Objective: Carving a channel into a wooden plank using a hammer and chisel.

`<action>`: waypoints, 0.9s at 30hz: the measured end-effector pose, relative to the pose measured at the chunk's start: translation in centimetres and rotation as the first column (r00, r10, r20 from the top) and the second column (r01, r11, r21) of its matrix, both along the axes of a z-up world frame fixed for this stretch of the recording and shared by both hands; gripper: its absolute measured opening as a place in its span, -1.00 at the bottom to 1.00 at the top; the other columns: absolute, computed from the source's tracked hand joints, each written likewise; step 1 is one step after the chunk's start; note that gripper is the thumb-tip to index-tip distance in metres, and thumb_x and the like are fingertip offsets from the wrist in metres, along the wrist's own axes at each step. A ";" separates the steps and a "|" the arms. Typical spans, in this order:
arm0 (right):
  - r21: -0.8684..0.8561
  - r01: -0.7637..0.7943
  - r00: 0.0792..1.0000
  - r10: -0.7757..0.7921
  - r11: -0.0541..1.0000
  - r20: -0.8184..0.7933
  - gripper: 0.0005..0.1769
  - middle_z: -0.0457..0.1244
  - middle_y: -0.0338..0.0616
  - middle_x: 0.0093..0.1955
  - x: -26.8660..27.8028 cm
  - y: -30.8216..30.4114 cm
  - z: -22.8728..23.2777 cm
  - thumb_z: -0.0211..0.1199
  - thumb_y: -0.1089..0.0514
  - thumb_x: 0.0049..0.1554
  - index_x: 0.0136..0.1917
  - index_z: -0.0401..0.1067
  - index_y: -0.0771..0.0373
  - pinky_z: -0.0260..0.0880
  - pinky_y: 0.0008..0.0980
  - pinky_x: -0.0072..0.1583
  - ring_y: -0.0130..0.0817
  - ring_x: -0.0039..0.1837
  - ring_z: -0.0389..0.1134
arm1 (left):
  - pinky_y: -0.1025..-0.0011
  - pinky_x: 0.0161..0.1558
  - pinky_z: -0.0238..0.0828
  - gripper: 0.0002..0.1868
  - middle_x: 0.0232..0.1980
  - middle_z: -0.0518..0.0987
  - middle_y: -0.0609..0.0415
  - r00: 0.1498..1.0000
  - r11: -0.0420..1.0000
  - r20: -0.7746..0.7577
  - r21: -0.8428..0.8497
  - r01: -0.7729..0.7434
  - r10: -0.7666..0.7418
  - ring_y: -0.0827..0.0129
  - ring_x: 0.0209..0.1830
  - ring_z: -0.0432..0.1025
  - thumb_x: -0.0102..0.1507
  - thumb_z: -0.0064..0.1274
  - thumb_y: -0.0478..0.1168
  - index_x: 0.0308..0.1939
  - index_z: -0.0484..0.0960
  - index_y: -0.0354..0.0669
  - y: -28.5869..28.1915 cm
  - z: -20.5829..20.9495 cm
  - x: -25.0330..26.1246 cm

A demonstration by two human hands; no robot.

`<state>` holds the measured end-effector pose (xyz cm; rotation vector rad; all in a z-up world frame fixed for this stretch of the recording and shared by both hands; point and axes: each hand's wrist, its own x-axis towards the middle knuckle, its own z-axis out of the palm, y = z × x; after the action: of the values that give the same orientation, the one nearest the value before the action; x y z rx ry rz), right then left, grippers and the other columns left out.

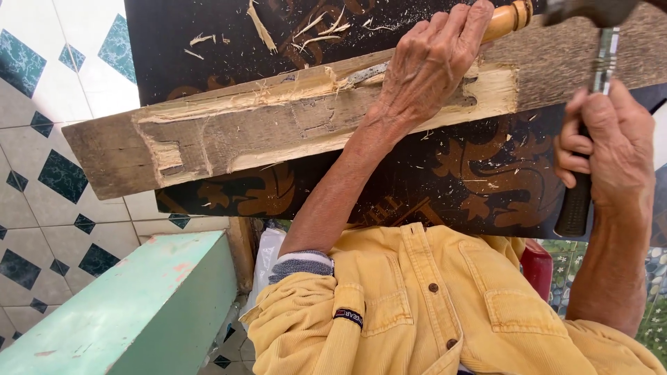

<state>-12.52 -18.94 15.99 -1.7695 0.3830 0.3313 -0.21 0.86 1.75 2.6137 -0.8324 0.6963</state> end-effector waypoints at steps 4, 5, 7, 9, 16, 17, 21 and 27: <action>0.128 0.109 0.990 -0.120 0.986 0.080 -0.74 -0.23 -0.53 -0.33 -0.3 -2.5 -3.1 -0.23 -0.28 0.54 0.19 0.02 -0.13 -0.07 -0.59 -0.41 -0.66 -0.41 -0.23 | 0.41 -0.10 0.64 -0.60 0.01 0.61 0.08 1.000 1.000 0.007 -0.008 0.014 -0.014 0.36 -0.07 0.59 0.52 0.13 -0.26 0.36 0.34 -0.24 0.2 -0.1 0.1; 0.128 0.106 0.990 -0.117 0.986 0.084 -0.74 -0.23 -0.53 -0.33 -0.1 -1.7 -2.6 -0.23 -0.28 0.54 0.19 0.02 -0.13 -0.07 -0.59 -0.41 -0.66 -0.41 -0.23 | 0.41 -0.10 0.64 -0.60 0.01 0.61 0.08 1.000 1.000 0.011 -0.008 0.012 -0.012 0.36 -0.07 0.59 0.52 0.13 -0.26 0.36 0.34 -0.24 0.3 -0.4 0.1; -0.013 -0.078 0.997 0.079 0.997 0.020 -0.72 -0.06 -0.41 -0.36 0.3 -0.4 -1.9 -0.17 -0.06 0.65 0.13 0.12 0.12 0.10 -0.63 -0.55 -0.60 -0.49 -0.04 | 0.46 -0.01 0.72 -0.53 0.31 0.59 -0.02 0.999 0.999 -0.036 0.042 0.009 -0.008 0.39 -0.04 0.63 0.57 0.08 -0.32 0.48 0.23 -0.26 0.0 -0.9 0.1; 0.004 -0.053 0.998 0.053 0.999 0.015 -0.72 -0.10 -0.42 -0.37 0.0 -0.5 -0.9 -0.15 -0.08 0.62 0.13 0.13 0.10 0.05 -0.63 -0.52 -0.62 -0.48 -0.07 | 0.47 -0.05 0.70 -0.54 0.30 0.59 0.01 0.999 0.999 -0.033 0.030 0.012 -0.011 0.42 -0.08 0.60 0.55 0.13 -0.28 0.45 0.28 -0.24 -0.2 -0.6 0.1; 0.070 0.140 0.990 -0.141 0.988 0.018 -0.71 -0.24 -0.57 -0.34 0.0 -1.4 -3.5 -0.19 -0.37 0.50 0.16 0.05 -0.22 -0.03 -0.60 -0.42 -0.67 -0.40 -0.21 | 0.45 0.01 0.75 -0.46 0.23 0.62 0.04 1.000 0.999 0.001 0.045 -0.026 0.026 0.35 0.06 0.64 0.55 0.21 -0.27 0.47 0.24 -0.27 -0.9 -2.3 0.1; 0.073 0.135 0.990 -0.137 0.988 0.020 -0.71 -0.24 -0.57 -0.34 0.1 -0.7 -2.5 -0.19 -0.37 0.50 0.16 0.05 -0.22 -0.03 -0.60 -0.42 -0.67 -0.40 -0.21 | 0.45 0.01 0.75 -0.46 0.23 0.62 0.04 1.000 0.998 0.004 0.047 -0.030 0.030 0.35 0.06 0.64 0.55 0.21 -0.27 0.47 0.24 -0.27 -0.7 -1.8 0.2; 0.053 0.025 0.998 -0.022 0.998 -0.061 -0.74 -0.22 -0.52 -0.37 -0.7 -2.5 -3.0 -0.17 -0.23 0.55 0.13 0.06 -0.09 -0.10 -0.60 -0.49 -0.68 -0.46 -0.21 | 0.39 0.04 0.75 -0.46 0.30 0.60 0.01 1.000 0.998 0.011 0.058 -0.021 0.020 0.32 0.08 0.65 0.54 0.22 -0.26 0.47 0.24 -0.25 -0.7 -1.6 0.2; 0.064 0.080 0.995 -0.084 0.995 0.056 -0.73 -0.21 -0.53 -0.25 -1.0 -2.7 -4.9 -0.21 -0.22 0.61 0.10 0.03 -0.11 0.00 -0.56 -0.38 -0.65 -0.38 -0.19 | 0.41 0.04 0.77 -0.45 0.25 0.62 -0.03 0.997 0.998 0.070 0.054 -0.036 0.032 0.29 0.12 0.67 0.53 0.23 -0.30 0.47 0.24 -0.26 -0.8 -2.1 0.6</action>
<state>-13.51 -21.67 11.11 -1.6942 0.3980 0.2298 0.39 0.01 -0.36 2.6722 -0.8399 0.7880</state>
